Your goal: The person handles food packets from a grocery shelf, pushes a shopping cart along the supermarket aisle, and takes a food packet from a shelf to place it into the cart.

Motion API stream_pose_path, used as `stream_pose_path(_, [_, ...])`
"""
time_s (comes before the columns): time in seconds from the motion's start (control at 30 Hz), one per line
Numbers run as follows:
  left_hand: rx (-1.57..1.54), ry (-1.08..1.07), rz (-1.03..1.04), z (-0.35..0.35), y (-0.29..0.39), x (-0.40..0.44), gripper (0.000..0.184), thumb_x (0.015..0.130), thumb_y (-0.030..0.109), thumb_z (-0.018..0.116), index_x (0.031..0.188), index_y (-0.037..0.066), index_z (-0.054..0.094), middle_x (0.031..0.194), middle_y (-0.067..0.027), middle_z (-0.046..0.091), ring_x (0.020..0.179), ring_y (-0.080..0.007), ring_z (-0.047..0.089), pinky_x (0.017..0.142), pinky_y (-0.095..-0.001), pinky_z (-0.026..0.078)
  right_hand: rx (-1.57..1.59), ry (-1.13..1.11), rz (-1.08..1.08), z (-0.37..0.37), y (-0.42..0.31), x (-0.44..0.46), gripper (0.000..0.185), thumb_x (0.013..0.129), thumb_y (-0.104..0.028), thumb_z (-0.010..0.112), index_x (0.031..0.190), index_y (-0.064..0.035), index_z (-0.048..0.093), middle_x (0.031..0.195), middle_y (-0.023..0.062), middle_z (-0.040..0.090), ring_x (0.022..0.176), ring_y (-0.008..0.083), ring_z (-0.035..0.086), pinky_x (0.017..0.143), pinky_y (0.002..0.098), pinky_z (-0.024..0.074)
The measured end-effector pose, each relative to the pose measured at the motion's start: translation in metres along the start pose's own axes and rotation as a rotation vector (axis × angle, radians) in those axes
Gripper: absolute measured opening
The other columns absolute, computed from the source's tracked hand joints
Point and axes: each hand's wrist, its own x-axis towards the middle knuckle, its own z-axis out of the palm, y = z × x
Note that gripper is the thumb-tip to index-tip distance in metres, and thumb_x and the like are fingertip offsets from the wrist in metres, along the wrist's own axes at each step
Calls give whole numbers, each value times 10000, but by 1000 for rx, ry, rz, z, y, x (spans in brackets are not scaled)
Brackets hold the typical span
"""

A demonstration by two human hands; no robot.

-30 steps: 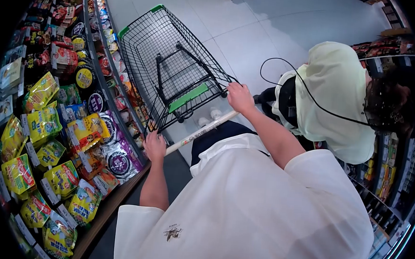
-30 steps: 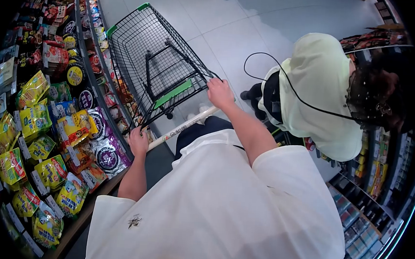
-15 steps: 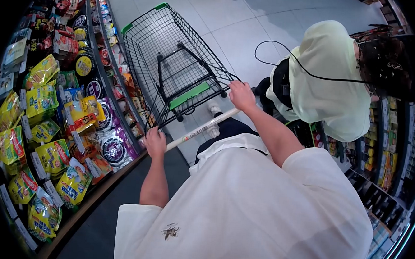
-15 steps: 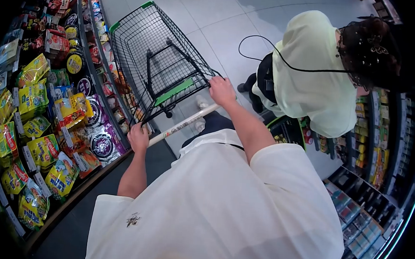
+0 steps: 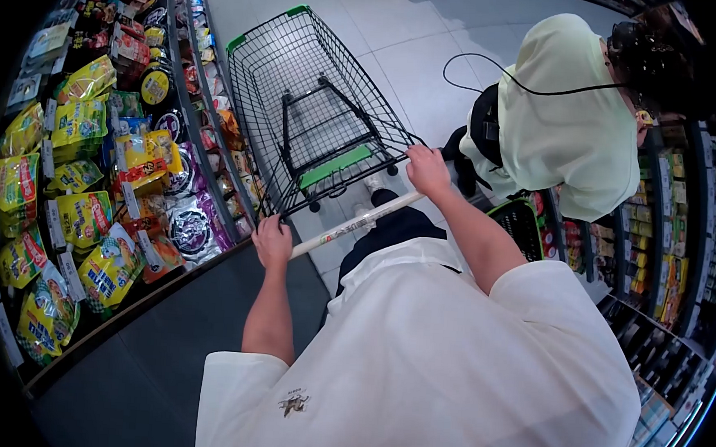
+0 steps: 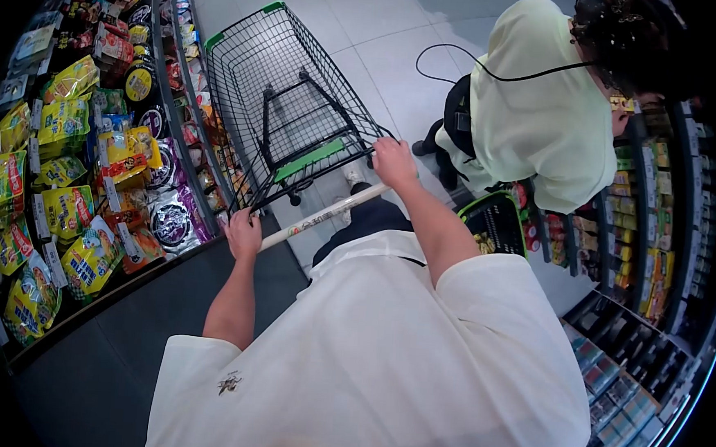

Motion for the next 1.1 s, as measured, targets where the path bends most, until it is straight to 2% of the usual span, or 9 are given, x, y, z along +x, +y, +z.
stream_pose_path(0.43, [7,15,-27,13,1,-71,334,953,222,585,1236,99,712,1287,-78,703,1307,-265,573,1167,-499,357,34,-3,-43,4,10,-49,272,891,-176,662,1148,-95,698,1266,65,683,1248,218,600,1019,420,437])
stream_pose_path(0.57, [11,32,-40,21,6,-99,329,949,215,591,1230,94,712,1287,-80,704,1303,-264,576,1161,-500,363,46,-41,-38,-9,11,-68,298,894,-141,635,1171,-64,713,1284,93,693,1234,252,618,1049,422,443])
stream_pose_path(0.77, [10,44,-57,36,15,-147,327,945,205,595,1229,94,711,1287,-85,703,1303,-266,576,1153,-499,370,50,-85,-57,-15,24,-100,293,903,-144,624,1173,-66,708,1286,89,689,1249,248,608,1058,426,435])
stream_pose_path(1.03, [-16,56,-116,57,42,-220,340,937,201,590,1235,91,711,1277,-85,706,1315,-260,569,1152,-487,356,40,-35,-144,-22,51,-153,269,905,-143,618,1141,-57,714,1270,98,701,1241,253,618,1047,414,445])
stream_pose_path(1.07, [-13,54,-128,59,45,-230,340,936,201,590,1234,92,711,1274,-84,707,1315,-257,569,1149,-485,357,42,-31,-164,-20,57,-159,266,898,-153,626,1140,-70,700,1233,77,689,1220,247,619,1035,437,448])
stream_pose_path(1.1, [-12,57,-142,60,49,-238,340,936,201,589,1234,92,712,1270,-83,708,1314,-254,570,1147,-484,358,52,-28,-174,-18,62,-165,282,898,-152,630,1156,-65,702,1263,78,692,1228,250,623,1039,432,450])
